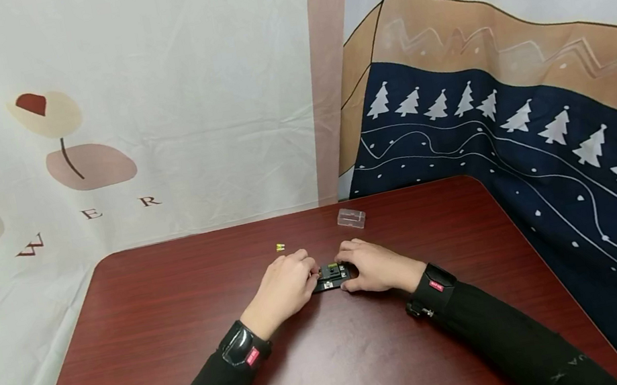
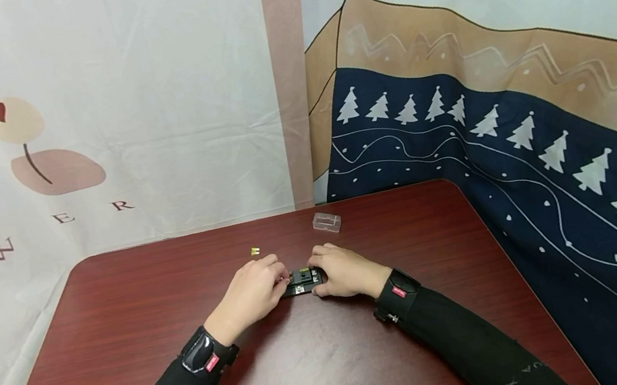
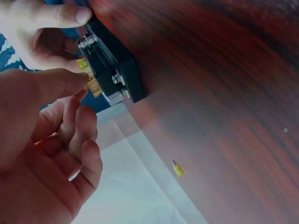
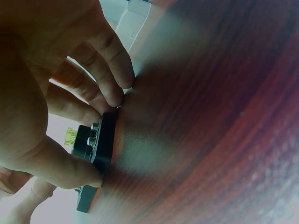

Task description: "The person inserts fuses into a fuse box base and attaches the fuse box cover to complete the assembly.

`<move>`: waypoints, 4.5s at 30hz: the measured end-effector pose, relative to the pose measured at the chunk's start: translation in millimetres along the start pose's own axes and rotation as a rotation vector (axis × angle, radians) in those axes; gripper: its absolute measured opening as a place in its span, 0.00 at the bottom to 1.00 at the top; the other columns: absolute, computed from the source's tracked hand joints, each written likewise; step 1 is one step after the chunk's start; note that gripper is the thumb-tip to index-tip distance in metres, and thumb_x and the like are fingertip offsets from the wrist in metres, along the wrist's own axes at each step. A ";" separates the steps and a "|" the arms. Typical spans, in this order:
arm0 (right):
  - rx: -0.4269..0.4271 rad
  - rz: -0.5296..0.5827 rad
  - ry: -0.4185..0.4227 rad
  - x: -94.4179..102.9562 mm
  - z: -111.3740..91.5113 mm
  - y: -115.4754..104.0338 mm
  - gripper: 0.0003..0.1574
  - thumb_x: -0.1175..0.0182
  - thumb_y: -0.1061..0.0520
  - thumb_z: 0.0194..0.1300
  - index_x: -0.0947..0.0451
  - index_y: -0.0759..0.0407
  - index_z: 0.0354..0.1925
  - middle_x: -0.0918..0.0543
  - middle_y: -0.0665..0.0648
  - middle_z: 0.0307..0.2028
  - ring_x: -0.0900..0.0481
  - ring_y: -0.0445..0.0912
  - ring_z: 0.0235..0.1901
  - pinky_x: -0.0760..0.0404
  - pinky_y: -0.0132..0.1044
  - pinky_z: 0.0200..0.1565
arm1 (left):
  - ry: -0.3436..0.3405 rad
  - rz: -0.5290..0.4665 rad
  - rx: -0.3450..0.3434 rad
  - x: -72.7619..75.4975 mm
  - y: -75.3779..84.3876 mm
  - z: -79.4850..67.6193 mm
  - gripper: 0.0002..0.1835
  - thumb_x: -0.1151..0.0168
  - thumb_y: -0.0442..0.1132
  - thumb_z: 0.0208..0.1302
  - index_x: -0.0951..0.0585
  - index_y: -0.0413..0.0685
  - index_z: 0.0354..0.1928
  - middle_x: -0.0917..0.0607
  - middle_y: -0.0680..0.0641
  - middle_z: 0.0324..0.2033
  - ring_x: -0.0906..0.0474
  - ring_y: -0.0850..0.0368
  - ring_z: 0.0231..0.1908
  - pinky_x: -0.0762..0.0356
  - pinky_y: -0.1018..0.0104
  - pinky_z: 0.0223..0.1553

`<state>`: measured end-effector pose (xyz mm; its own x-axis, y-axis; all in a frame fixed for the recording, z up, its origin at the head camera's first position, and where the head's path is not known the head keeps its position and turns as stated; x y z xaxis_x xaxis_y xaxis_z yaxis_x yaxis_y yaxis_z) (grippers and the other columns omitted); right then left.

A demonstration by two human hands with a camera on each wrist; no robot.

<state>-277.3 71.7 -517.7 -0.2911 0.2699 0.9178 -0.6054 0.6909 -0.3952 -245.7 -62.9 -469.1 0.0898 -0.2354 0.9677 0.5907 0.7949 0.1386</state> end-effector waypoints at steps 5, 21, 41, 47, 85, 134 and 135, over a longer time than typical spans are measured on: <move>-0.003 0.002 -0.001 -0.3 -0.3 0.7 0.29 0.22 0.46 0.66 0.14 0.55 0.60 0.18 0.48 0.49 0.24 0.43 0.51 0.19 0.42 0.55 | -0.005 0.003 -0.003 -0.5 1.0 -0.1 0.03 0.25 0.41 0.70 0.10 0.52 0.39 0.15 0.54 0.36 0.14 0.56 0.36 0.18 0.58 0.42; -0.014 -0.003 -0.003 -2.1 -1.6 2.4 0.28 0.22 0.45 0.65 0.14 0.54 0.60 0.18 0.47 0.49 0.23 0.42 0.51 0.18 0.41 0.55 | -0.008 0.014 -0.012 -4.2 3.5 4.2 0.06 0.24 0.39 0.66 0.13 0.54 0.32 0.17 0.56 0.32 0.15 0.57 0.32 0.18 0.59 0.41; -0.007 -0.003 0.000 0.7 -1.2 0.1 0.28 0.22 0.45 0.66 0.13 0.54 0.60 0.18 0.48 0.49 0.23 0.43 0.51 0.18 0.43 0.56 | -0.022 -0.041 0.012 -2.7 1.3 7.0 0.08 0.25 0.36 0.66 0.12 0.55 0.29 0.17 0.57 0.31 0.16 0.57 0.31 0.14 0.59 0.36; -0.012 -0.003 -0.003 -0.3 -0.5 0.5 0.29 0.22 0.45 0.66 0.14 0.55 0.60 0.18 0.49 0.50 0.23 0.44 0.52 0.18 0.43 0.57 | -0.042 -0.062 0.018 -3.7 1.0 7.9 0.10 0.26 0.35 0.66 0.13 0.55 0.27 0.18 0.57 0.30 0.16 0.57 0.31 0.15 0.59 0.34; -0.004 -0.016 -0.006 0.9 -2.4 -1.5 0.31 0.23 0.45 0.67 0.14 0.56 0.62 0.18 0.49 0.51 0.23 0.43 0.52 0.18 0.43 0.57 | -0.001 -0.043 0.224 7.4 -57.9 -4.8 0.04 0.27 0.39 0.69 0.06 0.53 0.37 0.08 0.53 0.38 0.08 0.51 0.42 0.10 0.50 0.42; -0.018 -0.002 -0.008 -1.4 -2.9 2.8 0.31 0.23 0.44 0.68 0.15 0.55 0.63 0.18 0.49 0.52 0.24 0.43 0.52 0.18 0.43 0.56 | -0.042 0.019 0.433 -18.2 -115.1 21.4 0.09 0.30 0.39 0.75 0.08 0.48 0.34 0.07 0.45 0.34 0.09 0.45 0.34 0.11 0.47 0.32; -0.016 -0.001 -0.007 -1.4 -3.0 2.7 0.31 0.23 0.44 0.68 0.15 0.55 0.63 0.18 0.49 0.52 0.24 0.43 0.52 0.18 0.43 0.56 | -0.043 0.022 0.433 -18.1 -115.2 21.5 0.10 0.31 0.39 0.75 0.08 0.49 0.33 0.07 0.46 0.34 0.09 0.45 0.33 0.12 0.48 0.32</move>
<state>-276.3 75.2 -519.9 -0.2952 0.2647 0.9180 -0.5942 0.7016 -0.3934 -332.6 -138.2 -498.0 0.0593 -0.1999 0.9780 0.1973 0.9628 0.1848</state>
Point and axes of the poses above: each hand's wrist, its own z-axis towards the middle knuckle, its own x-axis out of the back of the hand, y = z × x, the point moved 9 cm from there along z, towards the middle knuckle
